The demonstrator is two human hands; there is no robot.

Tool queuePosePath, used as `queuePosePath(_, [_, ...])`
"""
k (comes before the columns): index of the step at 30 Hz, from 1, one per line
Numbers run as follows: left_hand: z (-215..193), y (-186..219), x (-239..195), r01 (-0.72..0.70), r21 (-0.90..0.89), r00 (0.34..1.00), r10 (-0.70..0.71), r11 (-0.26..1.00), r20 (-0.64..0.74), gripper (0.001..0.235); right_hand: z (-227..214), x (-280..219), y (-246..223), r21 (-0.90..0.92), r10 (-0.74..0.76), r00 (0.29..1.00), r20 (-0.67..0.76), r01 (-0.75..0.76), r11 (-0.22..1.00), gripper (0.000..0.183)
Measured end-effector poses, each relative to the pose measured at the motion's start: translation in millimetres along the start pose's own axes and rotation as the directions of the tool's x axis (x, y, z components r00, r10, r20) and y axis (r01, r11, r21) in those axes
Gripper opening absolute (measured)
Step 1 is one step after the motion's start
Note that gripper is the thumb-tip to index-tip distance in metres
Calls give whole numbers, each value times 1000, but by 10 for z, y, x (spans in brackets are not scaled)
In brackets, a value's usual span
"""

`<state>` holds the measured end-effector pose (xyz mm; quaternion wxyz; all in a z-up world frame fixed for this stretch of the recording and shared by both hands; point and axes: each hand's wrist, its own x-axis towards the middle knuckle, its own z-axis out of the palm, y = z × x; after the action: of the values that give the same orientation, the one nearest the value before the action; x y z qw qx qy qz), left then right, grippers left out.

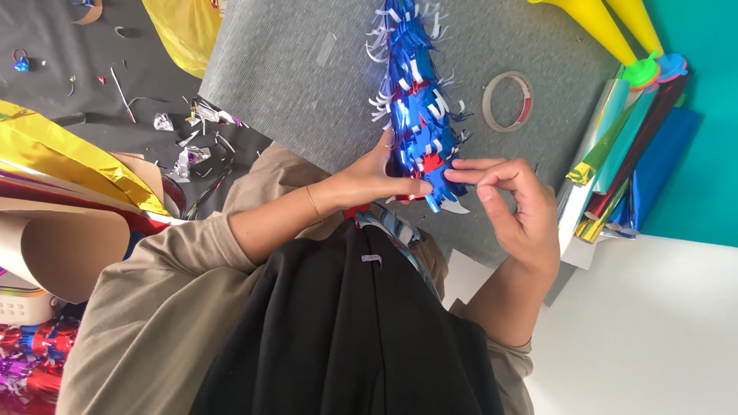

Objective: The person is finishing a decorative horn by cutting blue metallic foil strips, applying double-sided tape, and wrapping them around the horn's body.

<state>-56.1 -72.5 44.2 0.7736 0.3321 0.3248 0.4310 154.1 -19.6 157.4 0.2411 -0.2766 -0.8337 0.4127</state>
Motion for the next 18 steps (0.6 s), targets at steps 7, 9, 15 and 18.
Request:
queuePosePath(7, [127, 205, 33, 21, 201, 995, 0, 979, -102, 132, -85, 152, -139, -109, 83, 993, 83, -74, 991, 12])
queuePosePath(9, [155, 188, 34, 5, 266, 991, 31, 964, -129, 137, -126, 232, -181, -190, 68, 981, 182, -33, 981, 11])
queuePosePath(15, [167, 185, -17, 45, 325, 990, 1, 945, -138, 141, -216, 460, -217, -310, 175, 914, 367, -58, 949, 8])
queuePosePath(18, [175, 205, -36, 22, 315, 991, 20, 949, -131, 139, -214, 515, -196, -286, 191, 895, 404, -75, 955, 5])
